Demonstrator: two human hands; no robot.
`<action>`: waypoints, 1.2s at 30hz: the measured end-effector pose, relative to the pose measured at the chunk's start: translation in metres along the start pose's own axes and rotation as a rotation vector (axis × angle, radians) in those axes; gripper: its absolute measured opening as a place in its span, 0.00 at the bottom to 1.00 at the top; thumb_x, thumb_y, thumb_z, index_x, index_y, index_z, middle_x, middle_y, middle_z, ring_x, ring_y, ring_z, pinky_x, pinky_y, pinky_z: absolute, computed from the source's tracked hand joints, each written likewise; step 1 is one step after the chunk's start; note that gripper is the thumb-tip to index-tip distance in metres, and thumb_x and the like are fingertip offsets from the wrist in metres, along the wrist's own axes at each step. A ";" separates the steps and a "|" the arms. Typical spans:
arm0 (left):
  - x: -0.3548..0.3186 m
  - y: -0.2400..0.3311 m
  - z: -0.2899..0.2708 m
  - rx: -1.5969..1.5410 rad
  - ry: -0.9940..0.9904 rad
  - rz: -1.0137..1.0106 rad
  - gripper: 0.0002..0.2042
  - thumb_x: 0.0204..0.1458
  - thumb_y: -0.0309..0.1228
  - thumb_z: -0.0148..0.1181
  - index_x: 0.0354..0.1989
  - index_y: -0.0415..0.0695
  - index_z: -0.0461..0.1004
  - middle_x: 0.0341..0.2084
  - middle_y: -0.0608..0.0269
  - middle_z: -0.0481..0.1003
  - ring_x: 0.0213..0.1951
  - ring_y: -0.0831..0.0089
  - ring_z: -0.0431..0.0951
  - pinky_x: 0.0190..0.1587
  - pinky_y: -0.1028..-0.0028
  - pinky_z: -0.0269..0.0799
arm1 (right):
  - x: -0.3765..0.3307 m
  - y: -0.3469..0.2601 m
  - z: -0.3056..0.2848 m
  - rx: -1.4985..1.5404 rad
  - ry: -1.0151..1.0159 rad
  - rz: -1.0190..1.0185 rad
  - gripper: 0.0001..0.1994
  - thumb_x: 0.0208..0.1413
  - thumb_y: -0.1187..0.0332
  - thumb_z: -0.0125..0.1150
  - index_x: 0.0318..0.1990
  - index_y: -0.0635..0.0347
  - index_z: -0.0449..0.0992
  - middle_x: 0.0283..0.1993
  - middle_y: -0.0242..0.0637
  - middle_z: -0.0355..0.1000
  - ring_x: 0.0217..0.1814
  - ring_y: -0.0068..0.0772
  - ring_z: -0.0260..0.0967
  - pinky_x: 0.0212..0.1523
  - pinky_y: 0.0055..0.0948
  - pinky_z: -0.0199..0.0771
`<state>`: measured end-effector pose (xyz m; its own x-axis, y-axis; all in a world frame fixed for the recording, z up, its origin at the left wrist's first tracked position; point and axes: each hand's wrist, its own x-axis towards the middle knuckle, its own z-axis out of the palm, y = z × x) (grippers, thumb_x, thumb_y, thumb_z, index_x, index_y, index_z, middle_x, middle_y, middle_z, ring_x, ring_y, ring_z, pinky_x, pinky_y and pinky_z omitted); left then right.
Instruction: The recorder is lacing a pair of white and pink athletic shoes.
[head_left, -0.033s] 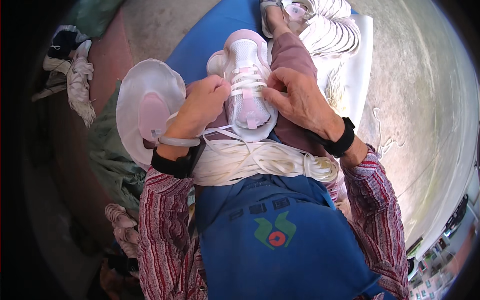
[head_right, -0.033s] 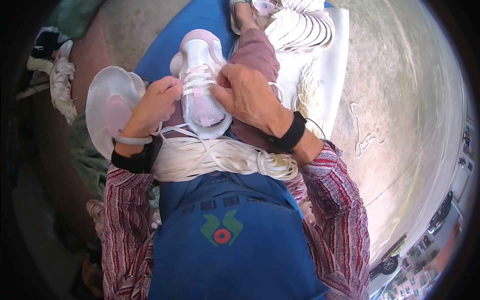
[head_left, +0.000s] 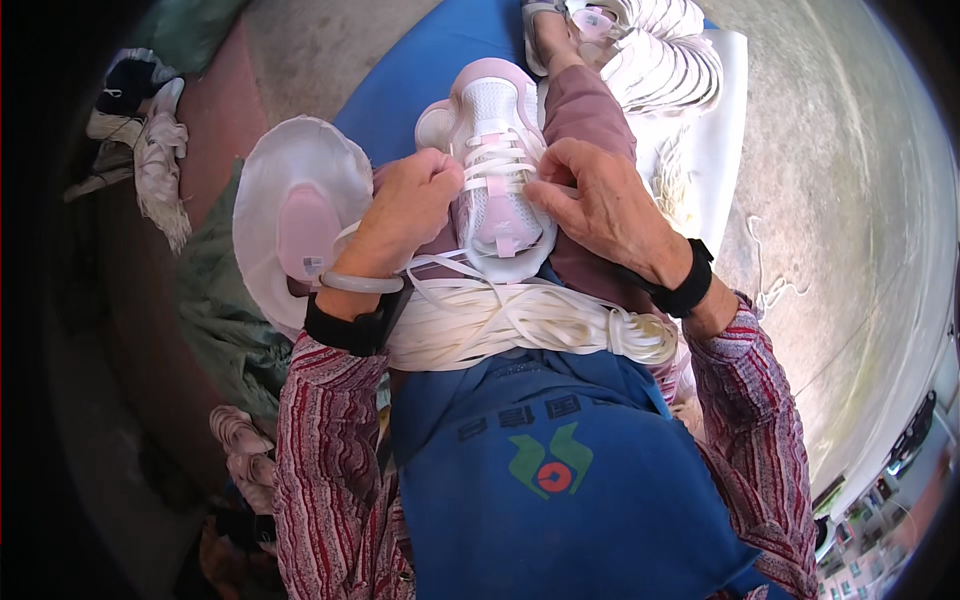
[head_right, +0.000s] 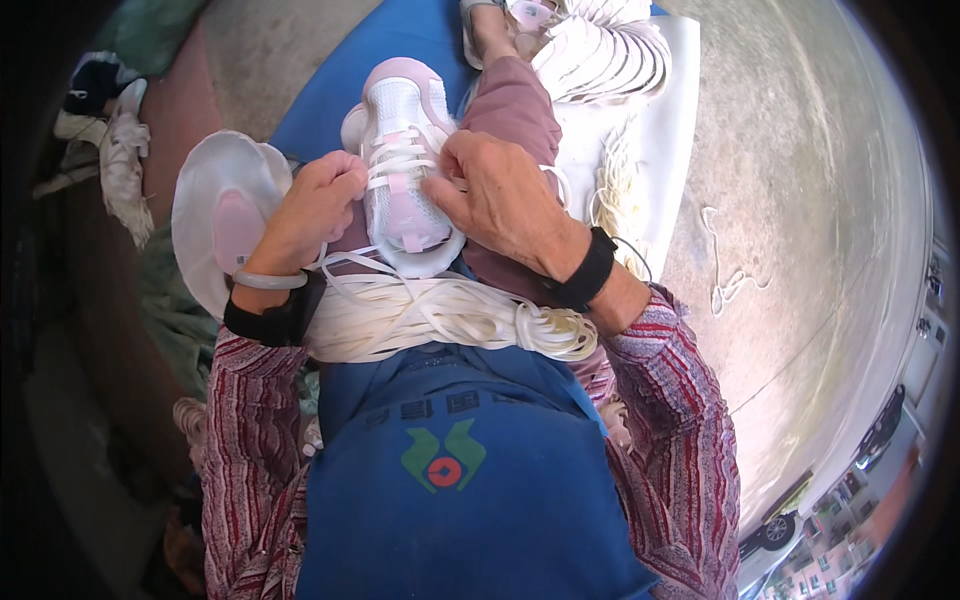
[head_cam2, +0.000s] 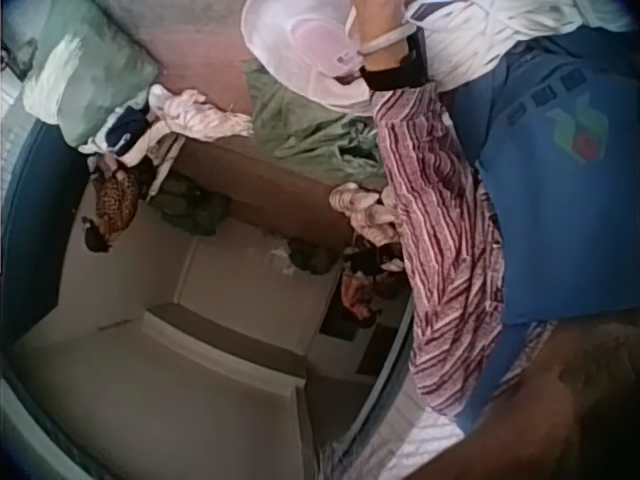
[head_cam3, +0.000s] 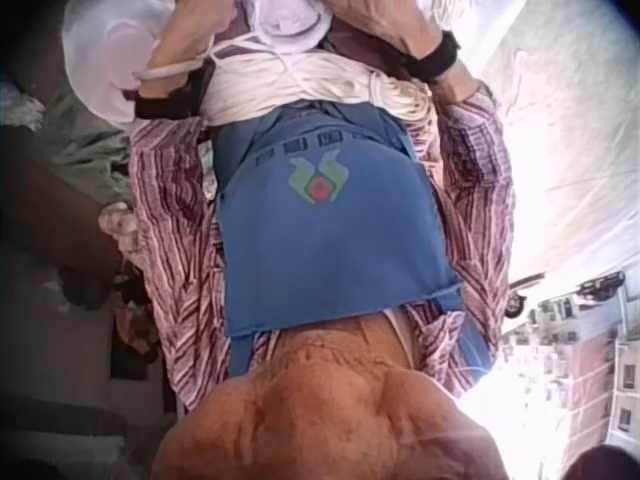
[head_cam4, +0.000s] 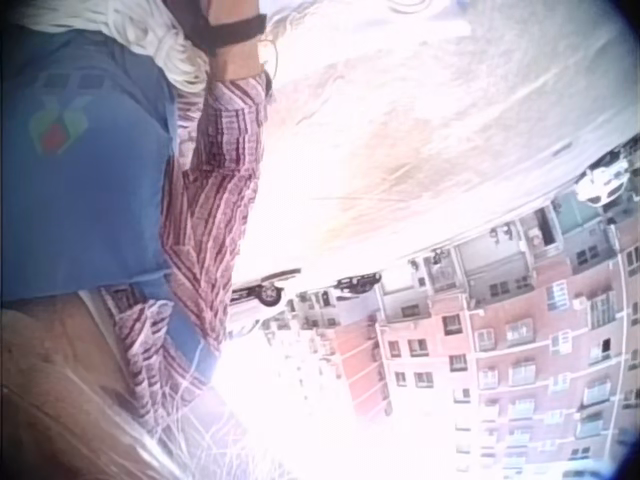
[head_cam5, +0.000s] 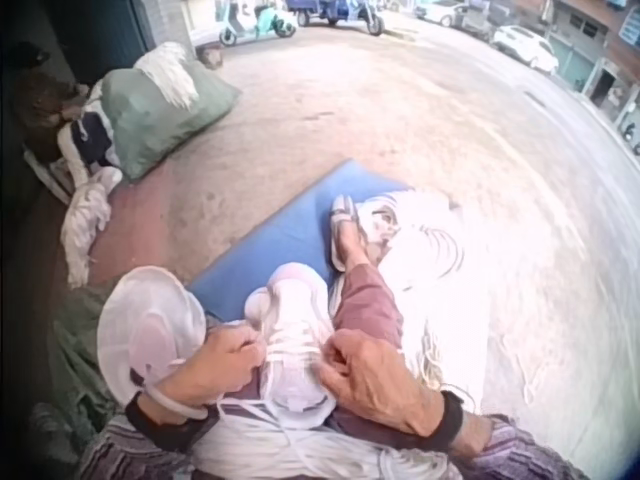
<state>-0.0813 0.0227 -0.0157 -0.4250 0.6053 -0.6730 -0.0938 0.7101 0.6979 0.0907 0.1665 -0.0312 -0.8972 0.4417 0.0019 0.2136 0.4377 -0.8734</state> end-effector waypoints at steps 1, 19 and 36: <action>0.001 -0.005 -0.001 0.000 0.005 -0.002 0.06 0.60 0.33 0.52 0.36 0.45 0.71 0.20 0.78 0.61 0.17 0.88 0.56 0.16 0.83 0.47 | -0.003 -0.007 -0.003 -0.016 -0.035 0.040 0.10 0.51 0.68 0.62 0.31 0.69 0.74 0.25 0.54 0.73 0.30 0.55 0.74 0.32 0.43 0.72; -0.041 -0.017 0.016 0.366 0.285 0.447 0.08 0.52 0.27 0.61 0.33 0.38 0.69 0.27 0.51 0.72 0.32 0.56 0.76 0.37 0.62 0.71 | -0.012 -0.013 -0.017 -0.216 -0.051 -0.131 0.16 0.54 0.67 0.65 0.49 0.58 0.73 0.36 0.43 0.71 0.34 0.46 0.74 0.35 0.36 0.75; -0.068 -0.033 0.032 -0.065 -0.082 0.032 0.13 0.61 0.34 0.53 0.44 0.36 0.73 0.24 0.66 0.75 0.27 0.82 0.71 0.32 0.78 0.67 | -0.004 -0.020 0.013 -0.615 -0.009 -0.219 0.06 0.49 0.70 0.59 0.35 0.61 0.72 0.35 0.42 0.68 0.28 0.41 0.75 0.23 0.38 0.73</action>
<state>-0.0206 -0.0306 -0.0011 -0.3540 0.6569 -0.6657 -0.1402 0.6665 0.7322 0.0845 0.1459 -0.0205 -0.9476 0.2862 0.1419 0.2055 0.8861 -0.4154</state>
